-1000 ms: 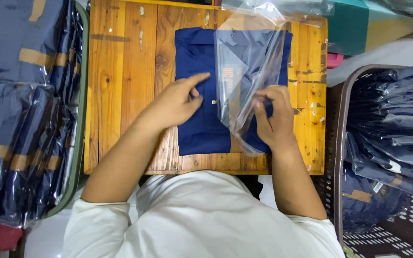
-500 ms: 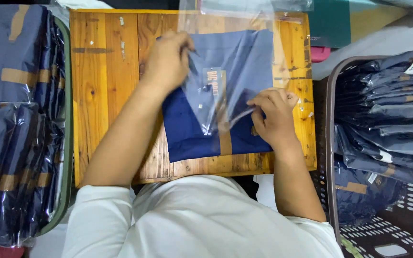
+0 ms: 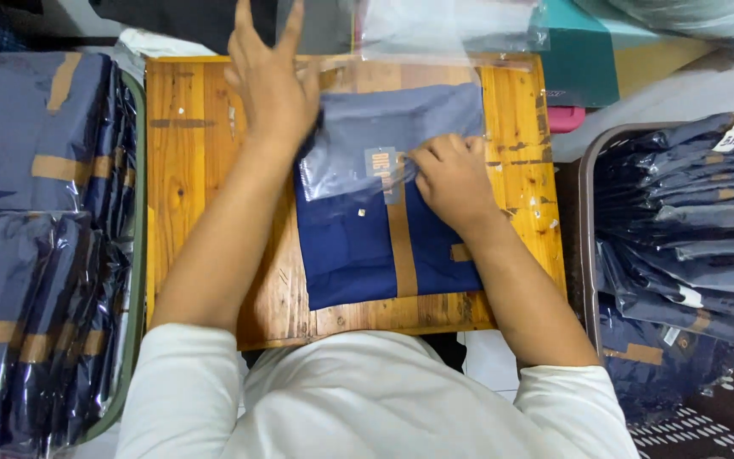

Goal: Folding blue shirts and placing them into clear plastic bags for final packaging.

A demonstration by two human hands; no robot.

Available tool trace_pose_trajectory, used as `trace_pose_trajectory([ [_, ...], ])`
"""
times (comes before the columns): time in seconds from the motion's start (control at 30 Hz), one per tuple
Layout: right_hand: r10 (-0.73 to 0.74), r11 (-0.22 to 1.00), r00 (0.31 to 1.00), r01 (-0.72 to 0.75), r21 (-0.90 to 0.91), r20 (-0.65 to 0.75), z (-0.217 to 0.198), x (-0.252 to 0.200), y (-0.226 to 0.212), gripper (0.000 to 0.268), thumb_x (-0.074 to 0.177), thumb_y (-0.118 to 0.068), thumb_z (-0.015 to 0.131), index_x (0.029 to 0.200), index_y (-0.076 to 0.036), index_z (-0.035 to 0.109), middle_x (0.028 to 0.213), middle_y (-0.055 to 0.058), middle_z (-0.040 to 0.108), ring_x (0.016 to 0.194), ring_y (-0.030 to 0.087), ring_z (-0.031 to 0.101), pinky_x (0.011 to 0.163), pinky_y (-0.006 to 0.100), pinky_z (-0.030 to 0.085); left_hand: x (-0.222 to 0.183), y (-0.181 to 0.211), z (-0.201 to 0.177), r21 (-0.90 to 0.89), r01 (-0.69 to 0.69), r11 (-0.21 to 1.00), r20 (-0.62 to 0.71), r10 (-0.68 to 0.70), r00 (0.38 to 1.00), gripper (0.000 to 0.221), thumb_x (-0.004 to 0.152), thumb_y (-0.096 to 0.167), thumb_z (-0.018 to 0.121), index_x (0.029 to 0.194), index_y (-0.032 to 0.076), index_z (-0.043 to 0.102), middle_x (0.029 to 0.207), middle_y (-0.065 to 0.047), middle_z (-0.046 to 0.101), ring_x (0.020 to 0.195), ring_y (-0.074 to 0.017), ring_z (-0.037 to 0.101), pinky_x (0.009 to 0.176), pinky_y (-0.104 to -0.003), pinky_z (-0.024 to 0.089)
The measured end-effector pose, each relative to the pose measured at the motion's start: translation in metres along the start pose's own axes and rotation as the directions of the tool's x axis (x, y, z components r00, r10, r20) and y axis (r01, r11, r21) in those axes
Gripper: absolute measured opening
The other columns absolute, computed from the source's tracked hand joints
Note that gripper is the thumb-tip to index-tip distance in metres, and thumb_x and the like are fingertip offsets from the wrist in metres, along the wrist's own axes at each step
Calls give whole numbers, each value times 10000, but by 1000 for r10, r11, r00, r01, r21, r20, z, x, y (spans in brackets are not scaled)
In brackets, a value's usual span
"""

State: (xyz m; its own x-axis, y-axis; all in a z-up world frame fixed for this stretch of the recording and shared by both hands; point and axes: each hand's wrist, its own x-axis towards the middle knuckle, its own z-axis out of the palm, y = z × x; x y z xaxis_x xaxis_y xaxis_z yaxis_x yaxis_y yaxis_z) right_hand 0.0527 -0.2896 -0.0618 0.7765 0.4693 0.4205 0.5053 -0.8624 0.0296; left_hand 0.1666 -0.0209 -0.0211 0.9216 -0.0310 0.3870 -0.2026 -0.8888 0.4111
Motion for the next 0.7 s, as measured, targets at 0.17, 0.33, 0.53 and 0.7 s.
trace_pose_trajectory([
  [0.17, -17, 1000, 1000, 18, -13, 19, 2, 24, -1, 280, 890, -134, 635, 1159, -155, 710, 999, 58, 676, 937, 300, 608, 750, 461, 360, -73, 33, -37, -181, -387, 904, 167, 417, 894, 567, 808, 533, 774, 1258, 196, 697, 1285, -71, 576, 1183, -339, 474, 855, -507, 355],
  [0.33, 6, 988, 998, -16, 152, 69, 7, 33, 22, 463, 807, -1, 580, 1233, -135, 701, 1096, 65, 739, 1047, 318, 630, 772, 456, 329, -83, 9, 6, -30, -420, 907, 301, 409, 862, 531, 840, 261, 764, 1341, 163, 619, 1301, -95, 611, 1197, -321, 540, 884, -531, 385],
  [0.53, 89, 996, 992, -88, 14, -88, 19, 25, 64, 247, 911, -131, 694, 1127, -236, 752, 1111, 4, 760, 1131, 211, 660, 925, 424, 372, -59, -23, 50, 8, -345, 939, 90, 343, 935, 137, 914, 225, 666, 1014, 272, 747, 1050, 33, 663, 1109, -198, 581, 884, -455, 363],
  [0.7, 389, 921, 867, -362, 144, -312, 33, 25, 72, 461, 891, -220, 867, 1291, -137, 653, 1219, 121, 666, 1139, 376, 598, 905, 522, 417, -60, -27, 31, 38, -160, 986, -99, 163, 982, 146, 879, 169, 736, 1003, 232, 781, 1184, 10, 612, 1191, -253, 476, 866, -490, 349],
])
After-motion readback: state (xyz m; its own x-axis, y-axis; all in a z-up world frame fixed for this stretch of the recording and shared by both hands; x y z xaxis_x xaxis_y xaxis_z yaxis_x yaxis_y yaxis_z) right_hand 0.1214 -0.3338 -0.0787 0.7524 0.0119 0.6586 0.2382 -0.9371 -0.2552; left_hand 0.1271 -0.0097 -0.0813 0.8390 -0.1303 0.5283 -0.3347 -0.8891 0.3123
